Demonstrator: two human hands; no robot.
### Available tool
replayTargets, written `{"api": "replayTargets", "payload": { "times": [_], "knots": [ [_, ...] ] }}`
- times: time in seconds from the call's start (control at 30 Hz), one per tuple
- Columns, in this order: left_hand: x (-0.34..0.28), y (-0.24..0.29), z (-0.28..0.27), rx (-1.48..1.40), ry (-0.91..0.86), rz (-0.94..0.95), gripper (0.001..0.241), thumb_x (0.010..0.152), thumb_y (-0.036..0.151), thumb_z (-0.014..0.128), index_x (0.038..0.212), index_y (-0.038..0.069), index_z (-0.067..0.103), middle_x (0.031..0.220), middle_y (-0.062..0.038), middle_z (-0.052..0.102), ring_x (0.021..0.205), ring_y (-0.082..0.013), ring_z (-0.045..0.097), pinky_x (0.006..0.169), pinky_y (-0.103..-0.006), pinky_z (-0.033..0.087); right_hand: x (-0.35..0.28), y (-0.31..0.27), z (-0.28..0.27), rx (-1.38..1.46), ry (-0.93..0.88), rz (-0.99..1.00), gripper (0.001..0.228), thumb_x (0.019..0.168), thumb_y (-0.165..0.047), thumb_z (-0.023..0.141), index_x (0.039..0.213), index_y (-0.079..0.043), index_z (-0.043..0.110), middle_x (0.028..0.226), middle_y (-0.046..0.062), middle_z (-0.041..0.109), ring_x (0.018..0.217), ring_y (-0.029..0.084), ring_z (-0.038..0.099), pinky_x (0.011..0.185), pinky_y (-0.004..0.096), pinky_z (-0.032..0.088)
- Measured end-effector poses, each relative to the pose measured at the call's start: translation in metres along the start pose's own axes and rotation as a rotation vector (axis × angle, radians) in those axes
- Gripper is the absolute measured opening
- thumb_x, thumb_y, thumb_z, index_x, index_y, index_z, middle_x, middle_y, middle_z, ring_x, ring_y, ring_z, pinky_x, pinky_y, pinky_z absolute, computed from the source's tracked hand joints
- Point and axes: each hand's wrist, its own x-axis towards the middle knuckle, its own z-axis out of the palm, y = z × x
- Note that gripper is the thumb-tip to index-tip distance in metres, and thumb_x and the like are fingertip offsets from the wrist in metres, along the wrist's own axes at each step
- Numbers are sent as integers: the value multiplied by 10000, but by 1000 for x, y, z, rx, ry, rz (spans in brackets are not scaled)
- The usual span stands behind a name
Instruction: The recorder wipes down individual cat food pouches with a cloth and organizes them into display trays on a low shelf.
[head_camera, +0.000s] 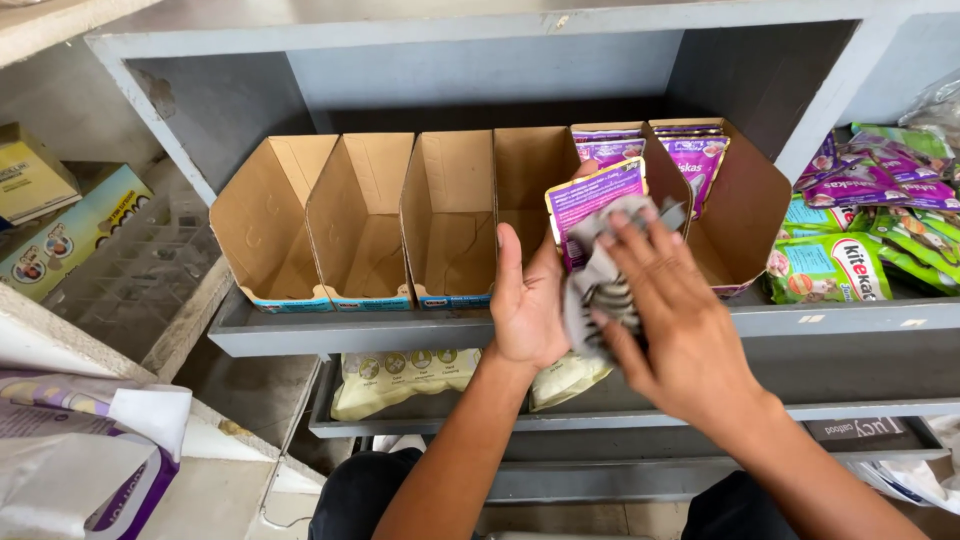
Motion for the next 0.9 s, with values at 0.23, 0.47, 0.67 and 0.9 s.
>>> {"api": "replayTargets", "payload": {
  "times": [0.23, 0.47, 0.67, 0.9],
  "knots": [
    [8, 17, 16, 86, -45, 137, 817, 1059, 641, 203, 1737, 192, 125, 1588, -286, 416, 1396, -360, 519, 1217, -508, 390, -6, -2, 2, -36, -62, -39, 717, 809, -210, 714, 1448, 43, 510, 1586, 179, 478, 1531, 391, 364, 1241, 557, 288],
    [8, 16, 22, 78, -21, 166, 792, 1071, 619, 214, 1738, 198, 145, 1546, -288, 465, 1363, -351, 549, 1216, -498, 395, -11, -14, 2, 26, -135, -124, 706, 772, -201, 716, 1409, 46, 538, 1584, 161, 482, 1533, 385, 350, 1238, 502, 301],
    [4, 13, 19, 32, -29, 135, 802, 1071, 630, 204, 1741, 194, 141, 1578, -301, 423, 1300, -321, 595, 1166, -458, 446, -3, -7, 5, -48, 21, -10, 717, 852, -193, 714, 1447, 129, 474, 1561, 275, 478, 1507, 431, 389, 1252, 541, 305],
    [3, -2, 0, -15, 20, 151, 839, 1098, 690, 231, 1632, 60, 376, 1575, -137, 497, 1420, -257, 498, 1198, -447, 375, -3, -4, 6, -68, 21, 72, 694, 803, -102, 699, 1448, 75, 512, 1581, 233, 476, 1490, 418, 432, 1235, 540, 323]
  ]
}}
